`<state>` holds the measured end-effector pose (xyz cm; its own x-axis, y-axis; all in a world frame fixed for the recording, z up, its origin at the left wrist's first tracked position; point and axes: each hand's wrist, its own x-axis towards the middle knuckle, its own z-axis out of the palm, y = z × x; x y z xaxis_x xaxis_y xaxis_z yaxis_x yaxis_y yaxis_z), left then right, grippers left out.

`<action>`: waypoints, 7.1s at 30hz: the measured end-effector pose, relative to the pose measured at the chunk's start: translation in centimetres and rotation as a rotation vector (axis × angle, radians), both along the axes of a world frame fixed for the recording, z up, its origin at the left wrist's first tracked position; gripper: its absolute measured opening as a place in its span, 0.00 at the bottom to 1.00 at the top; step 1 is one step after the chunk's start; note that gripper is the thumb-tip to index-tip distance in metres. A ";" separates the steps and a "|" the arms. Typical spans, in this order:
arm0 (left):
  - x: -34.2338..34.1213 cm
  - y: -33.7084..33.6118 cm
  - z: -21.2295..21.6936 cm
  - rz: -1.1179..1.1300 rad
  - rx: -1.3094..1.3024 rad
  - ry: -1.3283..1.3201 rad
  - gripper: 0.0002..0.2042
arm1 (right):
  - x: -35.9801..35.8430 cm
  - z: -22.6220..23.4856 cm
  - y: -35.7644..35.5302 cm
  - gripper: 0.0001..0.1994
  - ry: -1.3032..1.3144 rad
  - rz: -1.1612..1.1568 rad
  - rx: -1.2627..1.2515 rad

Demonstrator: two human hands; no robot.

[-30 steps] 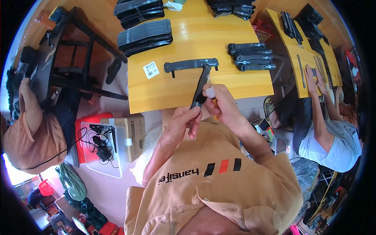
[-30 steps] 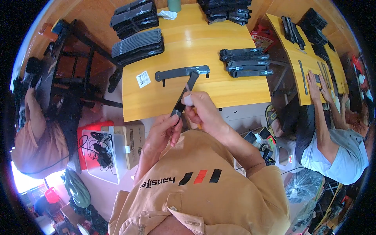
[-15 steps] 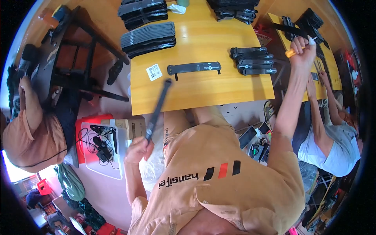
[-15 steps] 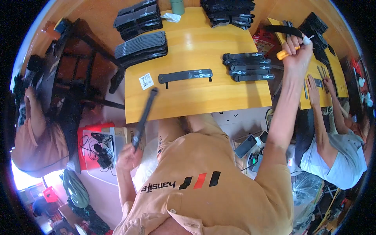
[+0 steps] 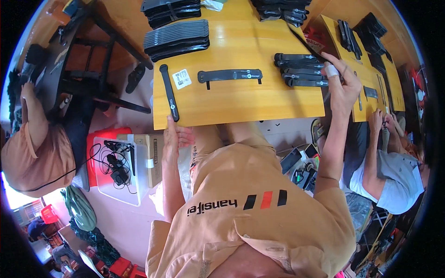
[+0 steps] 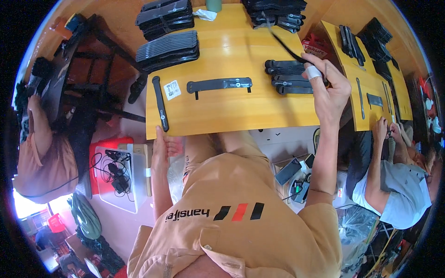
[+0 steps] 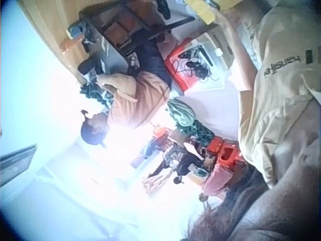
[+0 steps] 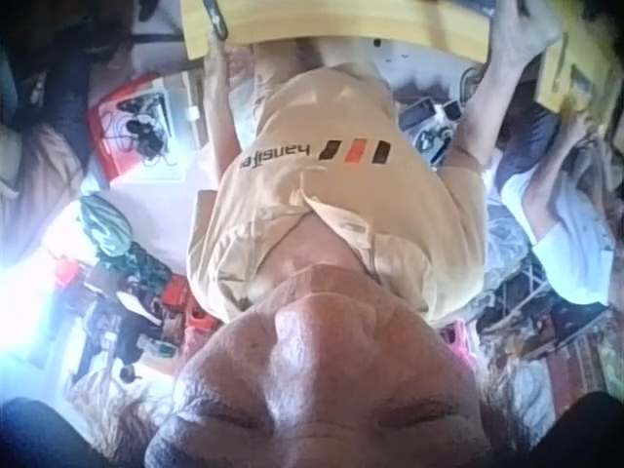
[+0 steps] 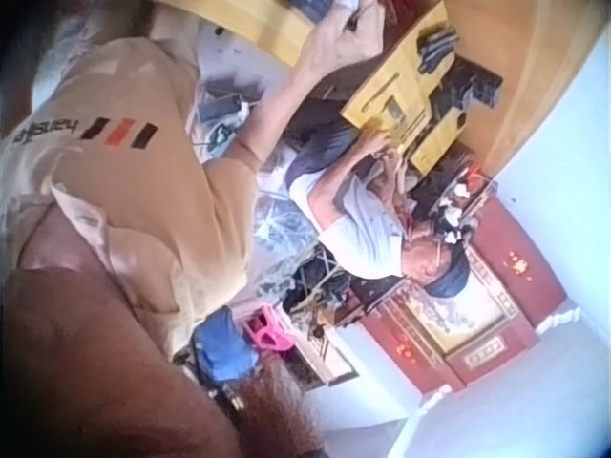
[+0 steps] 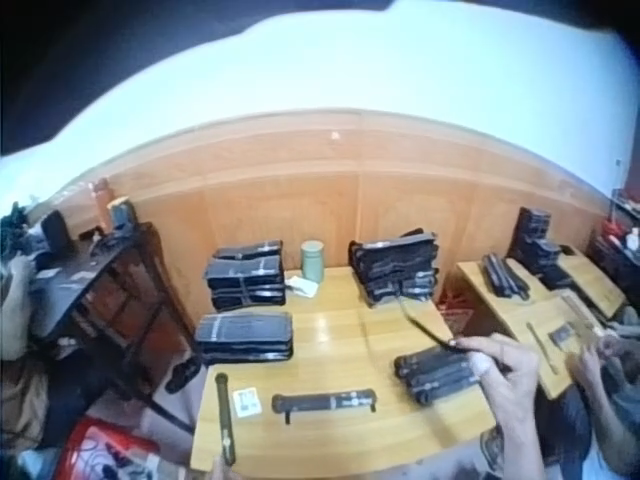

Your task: The recorder uses a small punch tool to clear pre-cut holes or openings in flexible black textile strips at a manufacturing workbench.

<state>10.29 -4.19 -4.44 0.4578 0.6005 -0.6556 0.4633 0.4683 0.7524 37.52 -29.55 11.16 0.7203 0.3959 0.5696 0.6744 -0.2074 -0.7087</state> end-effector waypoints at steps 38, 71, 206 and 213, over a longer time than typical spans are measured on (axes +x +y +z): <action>11.0 2.5 -1.4 -0.177 0.320 -0.313 0.06 | 0.3 -16.3 6.0 0.07 0.869 0.046 0.001; 13.6 2.7 -2.5 -0.034 0.409 -0.256 0.06 | 2.6 -19.8 7.6 0.05 0.782 -0.098 -0.025; 7.2 1.5 -0.4 -0.291 1.388 -0.036 0.27 | -1.2 -16.6 6.8 0.22 -0.009 0.051 -0.689; 3.9 2.6 0.3 -0.145 1.093 0.466 0.21 | -4.7 -15.4 6.9 0.12 0.056 0.109 -0.340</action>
